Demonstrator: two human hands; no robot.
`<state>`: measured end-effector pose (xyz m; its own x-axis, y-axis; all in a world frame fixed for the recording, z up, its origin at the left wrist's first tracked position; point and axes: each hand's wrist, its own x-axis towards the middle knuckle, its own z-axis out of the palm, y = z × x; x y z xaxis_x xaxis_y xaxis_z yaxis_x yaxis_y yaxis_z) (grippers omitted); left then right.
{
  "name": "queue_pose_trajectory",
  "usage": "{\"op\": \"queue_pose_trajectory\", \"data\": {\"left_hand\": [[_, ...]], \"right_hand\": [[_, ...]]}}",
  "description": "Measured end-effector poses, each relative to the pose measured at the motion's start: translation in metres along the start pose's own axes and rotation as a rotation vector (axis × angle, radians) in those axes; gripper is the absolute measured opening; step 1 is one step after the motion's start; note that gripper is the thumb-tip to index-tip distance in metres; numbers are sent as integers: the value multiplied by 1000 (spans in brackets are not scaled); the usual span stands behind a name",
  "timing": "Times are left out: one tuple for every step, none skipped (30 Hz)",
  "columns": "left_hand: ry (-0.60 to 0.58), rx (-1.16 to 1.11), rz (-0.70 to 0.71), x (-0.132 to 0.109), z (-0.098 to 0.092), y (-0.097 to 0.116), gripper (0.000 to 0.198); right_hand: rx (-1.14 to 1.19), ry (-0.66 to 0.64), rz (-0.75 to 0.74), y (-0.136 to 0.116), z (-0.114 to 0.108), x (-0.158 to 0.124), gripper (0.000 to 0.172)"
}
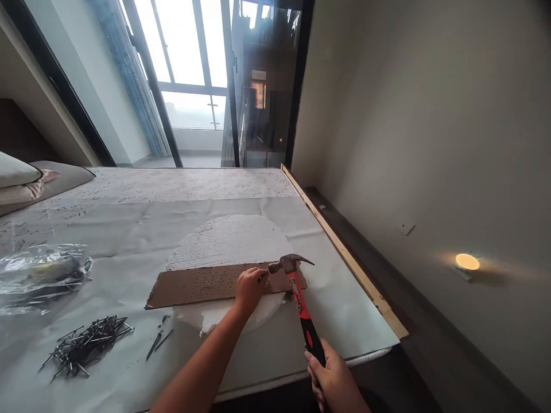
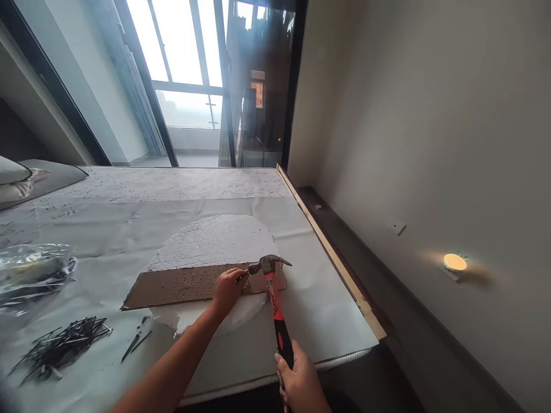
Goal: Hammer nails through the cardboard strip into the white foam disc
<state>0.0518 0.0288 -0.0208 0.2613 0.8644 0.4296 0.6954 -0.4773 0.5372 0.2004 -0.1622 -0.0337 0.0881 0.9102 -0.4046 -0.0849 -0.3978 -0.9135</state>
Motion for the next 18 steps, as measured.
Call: {"op": "queue_pose_trajectory", "data": {"left_hand": [[-8,4,2,0,0,0,20],[-14,10,-1,1,0,0,19],[-20,16,-6,0,0,0,19],[-24,24,-12,0,0,0,19],[-27,29,-19,-1,1,0,19],[-28,32,-23,-2,1,1,19],[-29,34,-25,-3,2,1,18],[-33,34,-23,-4,2,1,18],[-38,32,-19,-5,3,1,18],[-42,29,-16,-5,4,1,18],[-46,25,-14,-6,4,1,17],[-47,21,-14,-5,4,2,17],[-48,17,-15,-5,5,2,17],[-49,15,-16,-5,5,2,17],[-47,16,-18,-4,5,2,16],[-47,19,-19,-4,5,2,17],[-48,22,-20,-4,6,2,16],[-48,27,-20,-3,6,2,16]], "right_hand": [[-17,10,-10,1,0,1,49],[-43,14,-23,3,-1,2,49],[-79,21,-38,6,-1,2,50],[-119,34,-52,9,-1,3,50],[-155,49,-61,12,-2,3,50],[-185,67,-66,15,-2,2,50],[-207,86,-67,16,-2,1,51],[-220,103,-66,17,-3,0,52],[-229,116,-63,16,-5,-2,54],[-236,122,-62,14,-7,-4,56],[-245,127,-64,10,-9,-7,57],[-259,132,-69,4,-13,-10,58],[-284,139,-78,-3,-16,-13,57],[-326,148,-91,-10,-20,-16,55],[-383,163,-107,-19,-24,-19,52],[-452,177,-123,-27,-27,-22,49],[-523,185,-139,-35,-29,-25,46],[-591,188,-155,-42,-30,-28,44]]}}
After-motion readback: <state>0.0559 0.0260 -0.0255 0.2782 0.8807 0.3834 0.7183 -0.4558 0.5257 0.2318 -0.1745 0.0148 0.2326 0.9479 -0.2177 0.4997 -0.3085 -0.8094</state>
